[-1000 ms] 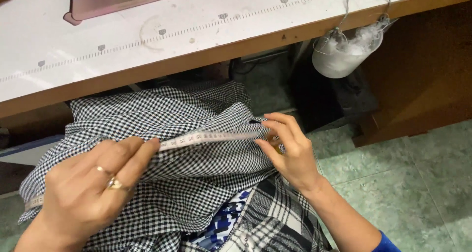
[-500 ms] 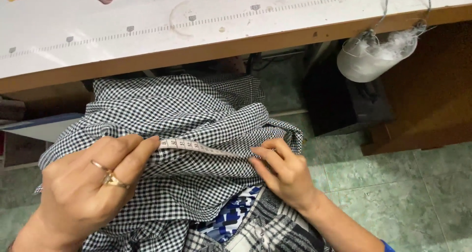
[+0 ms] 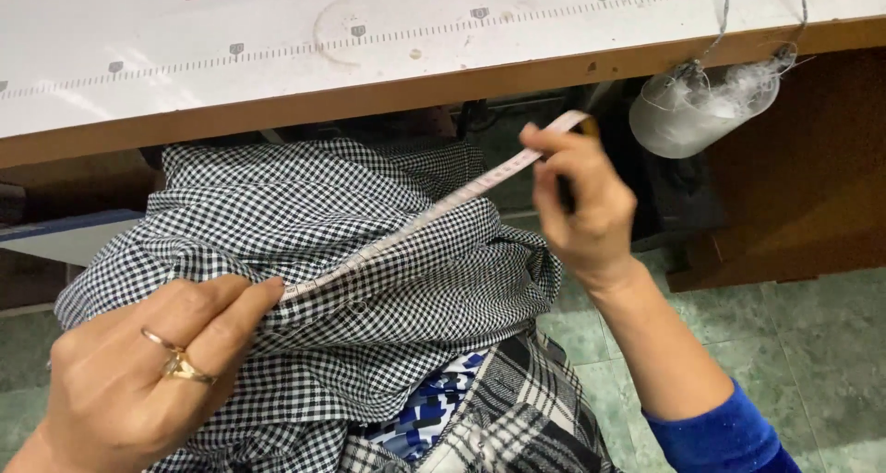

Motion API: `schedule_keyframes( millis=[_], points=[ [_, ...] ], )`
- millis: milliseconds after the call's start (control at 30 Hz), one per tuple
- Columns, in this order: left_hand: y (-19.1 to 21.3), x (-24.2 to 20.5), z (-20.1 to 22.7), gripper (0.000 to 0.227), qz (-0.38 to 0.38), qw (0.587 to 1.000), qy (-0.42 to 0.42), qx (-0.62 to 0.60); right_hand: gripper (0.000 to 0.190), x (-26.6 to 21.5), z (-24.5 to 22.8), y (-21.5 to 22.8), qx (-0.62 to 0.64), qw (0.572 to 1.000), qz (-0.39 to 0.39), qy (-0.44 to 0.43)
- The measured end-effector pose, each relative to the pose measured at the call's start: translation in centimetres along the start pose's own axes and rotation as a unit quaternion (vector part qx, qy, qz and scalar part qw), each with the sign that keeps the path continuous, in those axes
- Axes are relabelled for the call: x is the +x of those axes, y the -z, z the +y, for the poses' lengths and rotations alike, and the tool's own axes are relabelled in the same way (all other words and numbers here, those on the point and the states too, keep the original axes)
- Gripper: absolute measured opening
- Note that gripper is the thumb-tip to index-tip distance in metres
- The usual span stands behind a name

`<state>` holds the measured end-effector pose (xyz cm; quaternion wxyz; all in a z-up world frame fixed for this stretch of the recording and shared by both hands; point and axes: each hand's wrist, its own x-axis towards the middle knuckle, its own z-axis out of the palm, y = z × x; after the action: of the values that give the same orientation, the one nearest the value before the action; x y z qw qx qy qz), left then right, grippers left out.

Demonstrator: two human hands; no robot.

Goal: Measuring sections of a checkered garment with a tape measure and using a small tool for detailed adjustments at a sewing workstation.

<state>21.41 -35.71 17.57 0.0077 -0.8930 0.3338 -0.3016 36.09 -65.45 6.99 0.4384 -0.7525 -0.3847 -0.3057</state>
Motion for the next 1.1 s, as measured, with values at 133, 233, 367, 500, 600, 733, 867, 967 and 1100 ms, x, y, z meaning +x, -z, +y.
schedule_keyframes(
  millis=[133,233,367,500,600,733,867,967,1100],
  points=[
    [-0.1,-0.3,-0.1,0.010,0.003,1.000,0.006,0.000,0.005,-4.3,1.6,-1.4,0.038,0.990,-0.128,0.042],
    [-0.1,-0.6,-0.2,0.012,-0.007,1.000,0.009,0.006,0.019,-5.6,1.2,-2.0,0.026,0.984,-0.174,0.027],
    [-0.1,-0.5,-0.3,0.011,-0.008,1.000,0.007,0.009,0.031,-5.7,1.0,-2.8,0.024,0.982,-0.185,-0.004],
    [0.0,-0.4,-0.4,0.012,-0.010,1.000,0.015,0.009,0.030,-6.3,1.3,-4.5,-0.032,0.989,-0.146,-0.001],
    [0.2,-0.3,-0.4,0.013,-0.009,1.000,0.019,0.004,0.027,-6.0,1.1,-5.5,-0.041,0.995,-0.091,-0.003],
    [0.9,-0.4,-0.6,0.015,0.001,1.000,0.017,-0.010,0.039,-5.1,1.1,-5.2,-0.044,0.997,-0.061,0.016],
    [3.5,-0.8,-1.0,0.026,-0.056,0.998,-0.002,-0.011,0.013,-3.9,0.9,-2.0,-0.054,0.997,-0.024,0.045],
    [5.0,-2.0,-0.9,0.033,-0.125,0.992,-0.002,-0.001,0.008,-2.9,-0.4,0.6,-0.069,0.994,0.001,0.082],
    [4.8,-2.9,-1.2,0.028,-0.097,0.991,-0.086,0.024,0.008,-2.9,-1.0,2.0,-0.100,0.988,-0.002,0.119]
  ],
)
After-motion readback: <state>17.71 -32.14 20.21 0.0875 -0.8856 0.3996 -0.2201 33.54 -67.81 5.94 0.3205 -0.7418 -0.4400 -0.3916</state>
